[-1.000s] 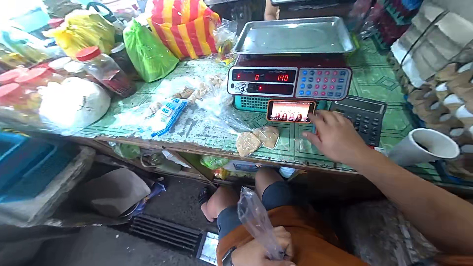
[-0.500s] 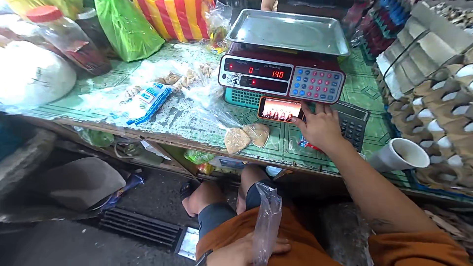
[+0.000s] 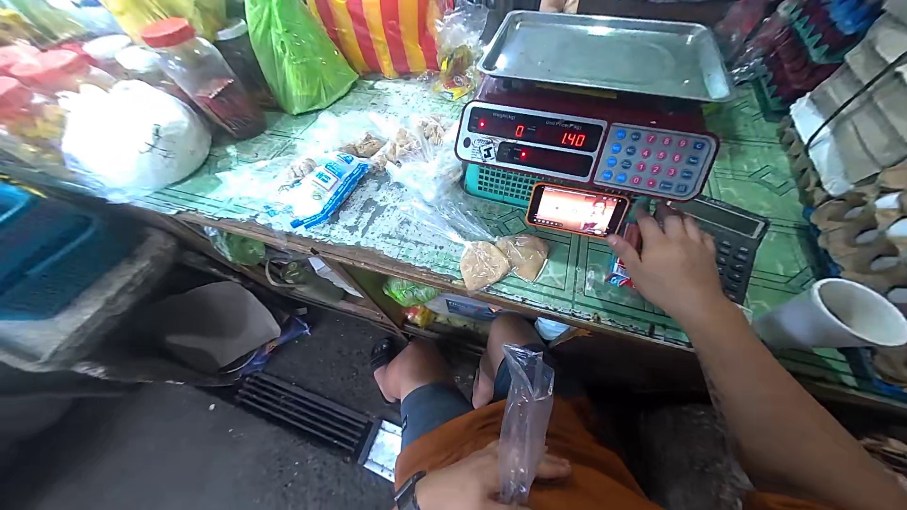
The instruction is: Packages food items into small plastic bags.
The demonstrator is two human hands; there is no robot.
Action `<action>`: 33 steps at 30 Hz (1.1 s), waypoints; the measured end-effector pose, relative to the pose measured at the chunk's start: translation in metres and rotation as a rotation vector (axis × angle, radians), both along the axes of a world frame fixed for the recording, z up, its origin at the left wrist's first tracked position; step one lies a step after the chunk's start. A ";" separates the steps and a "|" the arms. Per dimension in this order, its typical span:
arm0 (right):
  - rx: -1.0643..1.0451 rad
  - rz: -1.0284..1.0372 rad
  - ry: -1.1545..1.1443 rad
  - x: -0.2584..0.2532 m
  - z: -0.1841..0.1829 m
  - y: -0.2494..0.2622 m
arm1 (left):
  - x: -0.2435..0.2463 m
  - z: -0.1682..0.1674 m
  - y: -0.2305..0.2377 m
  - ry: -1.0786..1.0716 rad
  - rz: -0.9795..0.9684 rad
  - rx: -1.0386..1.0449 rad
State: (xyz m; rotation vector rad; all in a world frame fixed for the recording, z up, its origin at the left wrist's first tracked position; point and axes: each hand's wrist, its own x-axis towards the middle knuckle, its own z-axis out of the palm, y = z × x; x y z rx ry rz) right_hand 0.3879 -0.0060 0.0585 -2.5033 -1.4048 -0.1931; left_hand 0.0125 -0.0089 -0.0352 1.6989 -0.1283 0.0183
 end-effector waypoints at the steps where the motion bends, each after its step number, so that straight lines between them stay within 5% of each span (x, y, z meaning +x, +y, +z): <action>1: 0.011 0.010 0.013 -0.005 0.002 -0.004 | 0.001 0.000 -0.001 -0.010 0.003 -0.002; 18: -0.014 0.036 -0.015 0.006 -0.005 0.009 | 0.012 -0.005 -0.008 -0.007 0.017 -0.042; 21: 0.000 0.329 0.200 -0.037 0.029 -0.033 | 0.014 -0.006 -0.009 -0.008 0.037 -0.077; 25: 0.066 1.337 0.621 -0.110 0.060 -0.077 | 0.011 0.017 -0.011 0.121 0.142 -0.072; 27: -0.102 1.567 0.405 -0.145 0.053 -0.080 | 0.010 0.033 -0.013 0.160 0.170 -0.011; 30: -0.301 1.406 0.117 -0.163 0.020 -0.075 | 0.015 0.029 -0.019 0.100 0.189 0.134; 33: -0.790 1.235 0.292 -0.149 0.037 -0.052 | 0.016 0.024 -0.010 -0.004 0.180 0.110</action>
